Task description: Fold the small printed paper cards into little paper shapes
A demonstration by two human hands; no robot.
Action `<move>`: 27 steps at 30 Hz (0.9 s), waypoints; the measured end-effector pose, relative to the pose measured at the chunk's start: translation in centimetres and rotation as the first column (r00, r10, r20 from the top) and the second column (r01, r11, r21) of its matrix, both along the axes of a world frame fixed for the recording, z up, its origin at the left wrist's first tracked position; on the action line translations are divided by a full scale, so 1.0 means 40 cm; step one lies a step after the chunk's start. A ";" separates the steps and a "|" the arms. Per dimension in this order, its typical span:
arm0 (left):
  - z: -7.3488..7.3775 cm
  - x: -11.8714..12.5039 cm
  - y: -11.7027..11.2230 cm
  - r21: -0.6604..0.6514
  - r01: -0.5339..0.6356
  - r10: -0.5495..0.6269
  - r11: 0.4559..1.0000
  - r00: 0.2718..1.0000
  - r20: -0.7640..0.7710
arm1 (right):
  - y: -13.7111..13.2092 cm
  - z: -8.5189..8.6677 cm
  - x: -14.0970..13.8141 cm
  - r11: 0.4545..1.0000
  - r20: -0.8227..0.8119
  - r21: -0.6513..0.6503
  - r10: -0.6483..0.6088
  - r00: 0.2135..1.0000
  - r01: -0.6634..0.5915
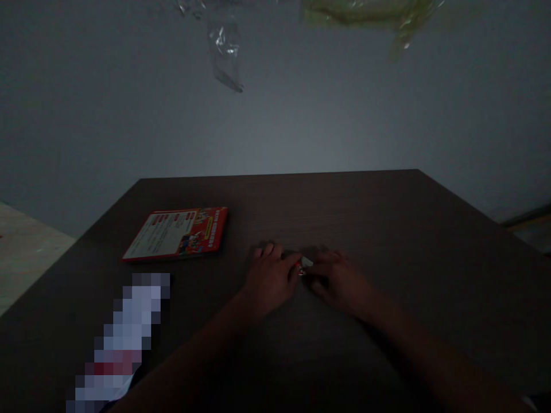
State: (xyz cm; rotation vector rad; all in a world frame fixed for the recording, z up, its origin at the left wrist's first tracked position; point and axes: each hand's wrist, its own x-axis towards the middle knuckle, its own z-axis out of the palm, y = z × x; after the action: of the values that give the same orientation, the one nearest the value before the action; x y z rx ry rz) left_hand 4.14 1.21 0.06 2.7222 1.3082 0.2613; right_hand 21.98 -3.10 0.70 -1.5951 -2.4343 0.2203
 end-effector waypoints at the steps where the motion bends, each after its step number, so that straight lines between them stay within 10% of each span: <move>1: 0.000 0.000 0.001 0.000 0.001 -0.001 1.000 1.000 0.001 | 0.004 -0.001 0.001 0.999 -0.056 -0.026 -0.039 0.998 0.038; 9: -0.002 0.004 0.000 -0.011 -0.023 0.023 1.000 1.000 0.020 | 0.032 -0.026 0.005 0.961 -0.325 -0.184 -0.258 0.910 0.206; 27: -0.009 0.005 0.002 0.004 -0.035 0.035 0.999 0.999 0.033 | 0.037 -0.022 0.004 0.934 -0.341 -0.243 -0.335 0.878 0.262</move>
State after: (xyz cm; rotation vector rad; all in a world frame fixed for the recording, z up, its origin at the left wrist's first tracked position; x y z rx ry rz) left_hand 4.36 1.29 -0.32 2.6890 1.3488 0.3109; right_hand 22.13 -1.61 -0.18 -1.7875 -1.8930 0.6569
